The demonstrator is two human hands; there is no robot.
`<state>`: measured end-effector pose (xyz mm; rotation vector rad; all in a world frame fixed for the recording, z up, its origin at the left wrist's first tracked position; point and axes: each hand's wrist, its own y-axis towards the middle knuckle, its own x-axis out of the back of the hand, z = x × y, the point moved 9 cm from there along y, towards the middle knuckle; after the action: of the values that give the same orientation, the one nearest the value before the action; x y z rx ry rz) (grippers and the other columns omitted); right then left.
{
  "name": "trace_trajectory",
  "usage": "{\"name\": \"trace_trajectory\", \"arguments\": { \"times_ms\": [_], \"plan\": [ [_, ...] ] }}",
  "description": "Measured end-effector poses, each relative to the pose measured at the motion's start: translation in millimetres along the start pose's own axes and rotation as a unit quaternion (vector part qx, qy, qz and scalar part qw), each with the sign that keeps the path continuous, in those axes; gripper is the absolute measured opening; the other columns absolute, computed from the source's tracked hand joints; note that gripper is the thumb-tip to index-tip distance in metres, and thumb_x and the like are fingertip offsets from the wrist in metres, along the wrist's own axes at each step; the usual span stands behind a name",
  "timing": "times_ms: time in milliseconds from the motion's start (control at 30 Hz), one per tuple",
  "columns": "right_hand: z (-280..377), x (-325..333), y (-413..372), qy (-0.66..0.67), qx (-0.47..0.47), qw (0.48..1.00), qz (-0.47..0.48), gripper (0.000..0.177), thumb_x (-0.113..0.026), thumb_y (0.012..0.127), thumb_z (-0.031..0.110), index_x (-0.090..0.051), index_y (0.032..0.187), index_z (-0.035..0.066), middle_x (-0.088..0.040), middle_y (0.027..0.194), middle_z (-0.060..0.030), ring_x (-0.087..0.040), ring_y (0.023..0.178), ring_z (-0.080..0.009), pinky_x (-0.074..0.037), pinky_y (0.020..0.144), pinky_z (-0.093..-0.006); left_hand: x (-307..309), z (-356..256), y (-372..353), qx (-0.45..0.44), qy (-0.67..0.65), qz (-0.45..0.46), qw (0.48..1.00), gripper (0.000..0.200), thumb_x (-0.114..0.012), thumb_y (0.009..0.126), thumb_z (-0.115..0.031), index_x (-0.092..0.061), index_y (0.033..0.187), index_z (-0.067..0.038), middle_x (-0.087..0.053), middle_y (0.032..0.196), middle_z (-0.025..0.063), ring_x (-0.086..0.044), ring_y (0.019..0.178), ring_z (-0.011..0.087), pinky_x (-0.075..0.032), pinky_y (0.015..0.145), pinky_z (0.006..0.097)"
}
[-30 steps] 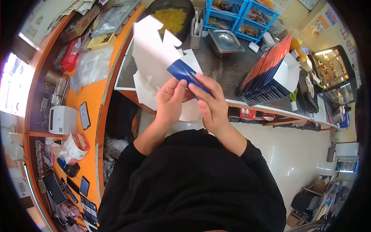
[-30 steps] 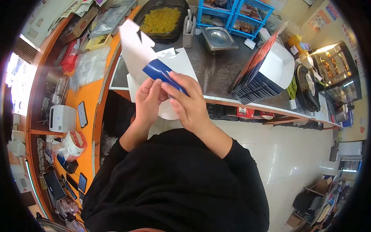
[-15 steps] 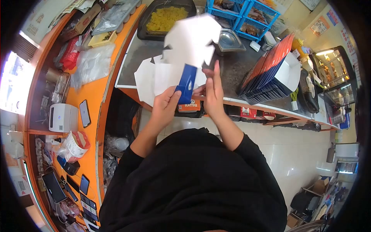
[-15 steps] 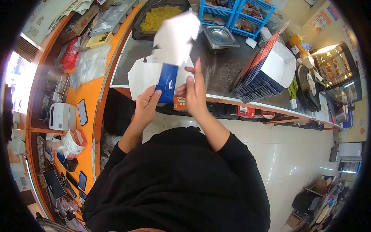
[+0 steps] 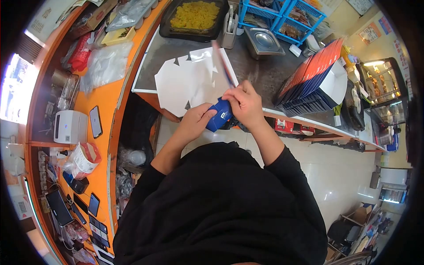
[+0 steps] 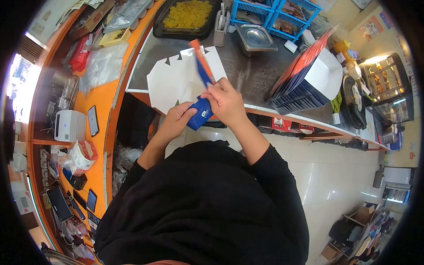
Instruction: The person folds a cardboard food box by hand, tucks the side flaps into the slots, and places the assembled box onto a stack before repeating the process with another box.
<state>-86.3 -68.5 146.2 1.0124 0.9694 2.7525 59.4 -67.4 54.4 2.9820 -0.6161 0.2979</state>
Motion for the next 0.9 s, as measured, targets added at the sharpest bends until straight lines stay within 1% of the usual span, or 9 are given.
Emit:
{"name": "trace_trajectory", "arguments": {
  "times_ms": [133, 167, 267, 300, 400, 533, 633, 767, 900],
  "plan": [
    [1.2, -0.2, -2.0, 0.11, 0.028, 0.993, 0.024, 0.012, -0.069, 0.079, 0.003, -0.069, 0.09, 0.009, -0.056, 0.081, -0.008, -0.064, 0.068, -0.0251, -0.052, 0.058, -0.0332, 5.5, -24.6, 1.0, -0.014, 0.023, -0.014, 1.0, 0.026, -0.054, 0.098, -0.023, -0.064, 0.103, 0.001, -0.063, 0.076, 0.0111, -0.057, 0.068, 0.0169, -0.047, 0.067, 0.0315],
    [9.1, 9.7, 0.3, 0.028, 0.061, 0.998, 0.002, 0.008, -0.069, 0.081, 0.004, -0.068, 0.088, 0.009, -0.054, 0.078, -0.0077, -0.063, 0.066, -0.0243, -0.05, 0.055, -0.0324, 5.1, -27.6, 2.4, -0.007, 0.034, -0.016, 0.999, 0.025, -0.054, 0.097, -0.022, -0.064, 0.104, 0.0, -0.063, 0.076, 0.0122, -0.058, 0.068, 0.0184, -0.047, 0.067, 0.0318],
    [7.2, 36.4, -1.2, -0.094, -0.032, 0.982, -0.16, 0.008, -0.07, 0.08, 0.005, -0.067, 0.087, 0.01, -0.051, 0.076, -0.0075, -0.061, 0.063, -0.0242, -0.049, 0.053, -0.033, 2.2, -41.3, 2.7, 0.019, 0.113, -0.023, 0.993, 0.024, -0.056, 0.096, -0.021, -0.065, 0.105, -0.001, -0.065, 0.077, 0.0158, -0.061, 0.067, 0.0246, -0.048, 0.066, 0.0331],
    [8.4, 37.3, -2.1, -0.081, -0.03, 0.981, -0.176, 0.009, -0.07, 0.08, 0.004, -0.067, 0.086, 0.01, -0.05, 0.076, -0.0077, -0.059, 0.061, -0.0237, -0.048, 0.052, -0.0342, 1.7, -44.0, 2.4, 0.027, 0.146, -0.027, 0.988, 0.023, -0.056, 0.096, -0.021, -0.065, 0.106, -0.002, -0.065, 0.077, 0.0171, -0.063, 0.067, 0.027, -0.049, 0.066, 0.0336],
    [16.3, 21.2, -6.1, -0.043, 0.061, 0.995, -0.071, 0.01, -0.069, 0.079, 0.003, -0.067, 0.086, 0.01, -0.052, 0.077, -0.0078, -0.06, 0.061, -0.0234, -0.048, 0.051, -0.033, 1.0, -53.3, 1.2, -0.013, 0.122, -0.037, 0.992, 0.023, -0.057, 0.095, -0.022, -0.066, 0.106, -0.004, -0.065, 0.077, 0.019, -0.064, 0.067, 0.0318, -0.049, 0.065, 0.0353],
    [9.8, 16.1, -12.4, 0.053, 0.044, 0.998, -0.012, 0.009, -0.068, 0.082, 0.003, -0.066, 0.089, 0.007, -0.056, 0.079, -0.0084, -0.061, 0.064, -0.0229, -0.049, 0.054, -0.0317, 1.6, -67.8, -1.1, -0.045, 0.127, -0.034, 0.99, 0.023, -0.059, 0.094, -0.023, -0.067, 0.105, -0.005, -0.065, 0.074, 0.0182, -0.064, 0.064, 0.0313, -0.049, 0.062, 0.0365],
    [12.0, 26.1, -10.5, 0.025, 0.05, 0.996, -0.064, 0.005, -0.067, 0.085, 0.005, -0.065, 0.09, 0.007, -0.056, 0.078, -0.0086, -0.059, 0.062, -0.0228, -0.048, 0.053, -0.0314, -1.6, -69.5, -2.7, -0.033, 0.144, -0.061, 0.987, 0.022, -0.059, 0.094, -0.022, -0.068, 0.104, -0.005, -0.065, 0.073, 0.0181, -0.064, 0.062, 0.032, -0.049, 0.061, 0.0374],
    [0.7, 47.7, -15.4, -0.066, -0.059, 0.977, -0.194, 0.004, -0.067, 0.085, 0.009, -0.064, 0.088, 0.008, -0.056, 0.078, -0.008, -0.057, 0.065, -0.0239, -0.048, 0.057, -0.0343, -6.9, -70.3, -6.8, -0.013, 0.167, -0.075, 0.983, 0.022, -0.059, 0.093, -0.022, -0.068, 0.103, -0.005, -0.065, 0.072, 0.0179, -0.063, 0.062, 0.0334, -0.049, 0.06, 0.0386],
    [11.3, 26.1, -16.7, -0.068, 0.01, 0.994, -0.089, 0.007, -0.069, 0.083, 0.01, -0.064, 0.087, 0.009, -0.054, 0.077, -0.0077, -0.057, 0.068, -0.0243, -0.048, 0.058, -0.0354, -8.9, -74.9, -11.8, -0.02, 0.166, -0.06, 0.984, 0.021, -0.059, 0.093, -0.022, -0.067, 0.1, -0.004, -0.064, 0.071, 0.0172, -0.062, 0.061, 0.0295, -0.048, 0.06, 0.037]
  ]
}}
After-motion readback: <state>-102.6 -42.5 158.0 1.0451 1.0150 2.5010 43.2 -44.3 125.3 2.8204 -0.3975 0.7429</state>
